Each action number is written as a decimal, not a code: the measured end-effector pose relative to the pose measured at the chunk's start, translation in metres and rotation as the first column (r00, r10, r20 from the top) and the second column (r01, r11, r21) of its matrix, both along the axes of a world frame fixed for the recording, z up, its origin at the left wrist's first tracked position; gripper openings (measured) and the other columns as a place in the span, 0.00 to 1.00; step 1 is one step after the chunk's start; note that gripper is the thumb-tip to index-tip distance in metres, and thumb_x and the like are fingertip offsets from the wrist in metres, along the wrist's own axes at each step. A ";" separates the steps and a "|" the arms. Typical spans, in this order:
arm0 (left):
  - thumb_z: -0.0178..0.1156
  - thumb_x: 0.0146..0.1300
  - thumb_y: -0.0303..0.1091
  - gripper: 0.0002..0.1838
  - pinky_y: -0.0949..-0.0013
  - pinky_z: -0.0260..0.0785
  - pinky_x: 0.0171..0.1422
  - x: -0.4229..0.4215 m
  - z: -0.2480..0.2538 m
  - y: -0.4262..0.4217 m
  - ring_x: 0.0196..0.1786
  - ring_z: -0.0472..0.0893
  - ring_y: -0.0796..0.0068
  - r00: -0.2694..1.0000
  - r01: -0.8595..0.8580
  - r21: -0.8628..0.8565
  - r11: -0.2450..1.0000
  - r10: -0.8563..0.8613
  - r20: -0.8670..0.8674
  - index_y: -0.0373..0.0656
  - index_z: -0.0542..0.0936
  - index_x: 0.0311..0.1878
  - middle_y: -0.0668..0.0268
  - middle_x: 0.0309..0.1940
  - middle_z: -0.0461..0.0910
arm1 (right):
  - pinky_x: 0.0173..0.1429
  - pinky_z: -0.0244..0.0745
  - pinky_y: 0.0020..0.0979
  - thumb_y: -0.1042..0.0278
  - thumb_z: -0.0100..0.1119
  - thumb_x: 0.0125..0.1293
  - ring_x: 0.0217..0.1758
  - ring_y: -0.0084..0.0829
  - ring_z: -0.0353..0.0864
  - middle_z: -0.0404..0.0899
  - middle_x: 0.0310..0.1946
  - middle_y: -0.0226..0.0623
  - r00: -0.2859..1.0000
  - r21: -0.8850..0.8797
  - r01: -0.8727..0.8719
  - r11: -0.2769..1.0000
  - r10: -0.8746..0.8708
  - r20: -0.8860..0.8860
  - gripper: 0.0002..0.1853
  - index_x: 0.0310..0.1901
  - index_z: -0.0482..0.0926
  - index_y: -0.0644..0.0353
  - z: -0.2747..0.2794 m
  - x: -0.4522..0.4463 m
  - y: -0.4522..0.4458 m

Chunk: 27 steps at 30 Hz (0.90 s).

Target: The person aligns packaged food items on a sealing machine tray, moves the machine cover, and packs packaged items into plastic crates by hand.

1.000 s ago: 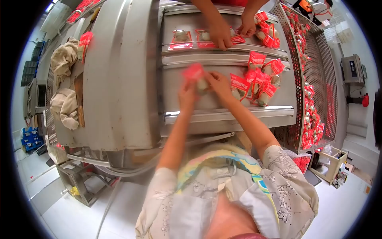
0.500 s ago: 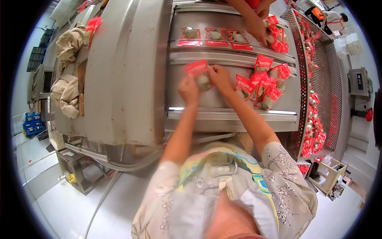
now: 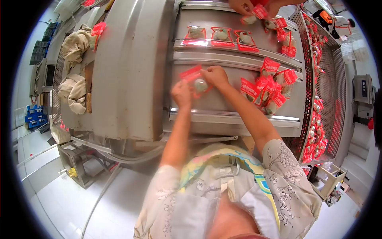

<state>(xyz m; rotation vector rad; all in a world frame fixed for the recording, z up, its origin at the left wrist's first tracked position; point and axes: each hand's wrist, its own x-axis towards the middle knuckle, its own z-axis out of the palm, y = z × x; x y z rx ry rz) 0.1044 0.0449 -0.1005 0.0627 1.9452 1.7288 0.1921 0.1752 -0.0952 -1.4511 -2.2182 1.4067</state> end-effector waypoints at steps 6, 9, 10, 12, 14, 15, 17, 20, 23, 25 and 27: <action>0.57 0.59 0.34 0.10 0.76 0.66 0.22 -0.033 -0.016 0.013 0.18 0.75 0.79 0.995 0.076 -0.002 0.997 -0.076 0.063 0.37 0.80 0.28 0.68 0.20 0.77 | 0.36 0.74 0.38 0.46 0.60 0.56 0.28 0.39 0.82 0.81 0.20 0.39 0.990 -0.048 0.136 0.989 -0.137 -0.016 0.20 0.24 0.85 0.57 -0.014 -0.013 0.009; 0.59 0.57 0.34 0.09 0.75 0.64 0.22 -0.048 -0.044 0.027 0.18 0.75 0.78 0.962 0.232 -0.082 0.969 -0.242 -0.129 0.38 0.80 0.27 0.68 0.19 0.77 | 0.36 0.74 0.36 0.47 0.60 0.58 0.27 0.36 0.82 0.81 0.20 0.39 0.964 -0.054 0.250 0.967 -0.254 -0.084 0.21 0.25 0.85 0.59 -0.007 -0.014 0.006; 0.60 0.57 0.35 0.10 0.75 0.63 0.22 -0.050 -0.042 0.031 0.18 0.75 0.79 0.953 0.256 -0.116 0.960 -0.271 -0.134 0.38 0.80 0.28 0.69 0.20 0.77 | 0.35 0.74 0.35 0.48 0.59 0.59 0.26 0.35 0.82 0.81 0.20 0.39 0.951 -0.070 0.278 0.958 -0.284 -0.124 0.20 0.26 0.85 0.59 -0.008 -0.012 0.005; 0.63 0.58 0.37 0.11 0.75 0.63 0.23 -0.047 -0.015 0.040 0.19 0.75 0.79 0.963 0.257 -0.136 0.957 -0.266 -0.049 0.37 0.81 0.30 0.69 0.20 0.77 | 0.35 0.74 0.33 0.52 0.60 0.61 0.24 0.33 0.81 0.81 0.20 0.40 0.923 -0.127 0.307 0.943 -0.328 -0.201 0.18 0.27 0.84 0.61 -0.012 -0.009 0.003; 0.64 0.58 0.39 0.13 0.75 0.65 0.24 -0.049 -0.014 0.042 0.20 0.76 0.79 0.977 0.191 -0.099 0.977 -0.199 -0.081 0.37 0.82 0.33 0.69 0.20 0.78 | 0.33 0.73 0.31 0.57 0.60 0.62 0.22 0.30 0.79 0.80 0.19 0.40 0.893 -0.208 0.308 0.928 -0.357 -0.273 0.16 0.29 0.84 0.62 -0.014 -0.007 0.000; 0.64 0.58 0.40 0.14 0.74 0.66 0.26 -0.051 -0.023 0.043 0.21 0.76 0.79 0.966 0.152 -0.072 0.986 -0.163 -0.201 0.37 0.82 0.35 0.69 0.20 0.79 | 0.33 0.73 0.31 0.59 0.60 0.62 0.23 0.30 0.79 0.81 0.21 0.40 0.877 -0.256 0.319 0.913 -0.386 -0.286 0.14 0.29 0.83 0.62 -0.012 -0.004 -0.001; 0.64 0.59 0.41 0.14 0.73 0.68 0.28 -0.054 -0.040 0.042 0.23 0.78 0.78 0.907 0.113 -0.150 0.982 -0.164 -0.387 0.37 0.82 0.37 0.68 0.21 0.80 | 0.33 0.73 0.30 0.63 0.60 0.62 0.25 0.31 0.80 0.81 0.24 0.40 0.839 -0.348 0.338 0.874 -0.447 -0.310 0.10 0.30 0.82 0.61 -0.003 0.001 0.000; 0.63 0.59 0.38 0.13 0.70 0.72 0.33 -0.035 -0.006 0.028 0.25 0.79 0.78 0.859 0.155 -0.434 0.888 -0.338 -0.384 0.38 0.82 0.39 0.64 0.26 0.84 | 0.37 0.73 0.34 0.66 0.62 0.59 0.32 0.34 0.80 0.78 0.29 0.38 0.902 0.378 0.368 0.850 -0.227 -0.366 0.07 0.29 0.79 0.60 0.025 -0.003 0.004; 0.62 0.60 0.39 0.12 0.70 0.72 0.32 -0.038 -0.034 0.032 0.24 0.79 0.77 0.892 0.174 -0.388 0.905 -0.312 -0.328 0.38 0.82 0.39 0.65 0.26 0.83 | 0.40 0.71 0.36 0.64 0.63 0.58 0.37 0.37 0.78 0.74 0.30 0.37 0.986 0.675 0.082 0.733 0.039 -0.162 0.07 0.33 0.78 0.58 0.022 -0.015 0.022; 0.61 0.60 0.39 0.12 0.70 0.72 0.32 -0.041 -0.027 0.037 0.24 0.79 0.76 0.951 0.151 -0.321 0.935 -0.226 -0.211 0.39 0.82 0.37 0.66 0.24 0.82 | 0.40 0.70 0.38 0.64 0.64 0.56 0.36 0.39 0.77 0.74 0.31 0.37 0.985 0.616 0.061 0.786 0.051 -0.163 0.08 0.33 0.78 0.57 0.015 -0.026 0.030; 0.60 0.61 0.39 0.12 0.69 0.72 0.34 -0.042 -0.017 0.036 0.26 0.80 0.75 0.952 0.101 -0.351 0.931 -0.193 -0.237 0.40 0.82 0.37 0.66 0.25 0.82 | 0.40 0.70 0.39 0.65 0.64 0.55 0.37 0.41 0.76 0.74 0.31 0.37 0.986 0.587 0.053 0.808 0.050 -0.159 0.07 0.31 0.78 0.57 0.009 -0.033 0.034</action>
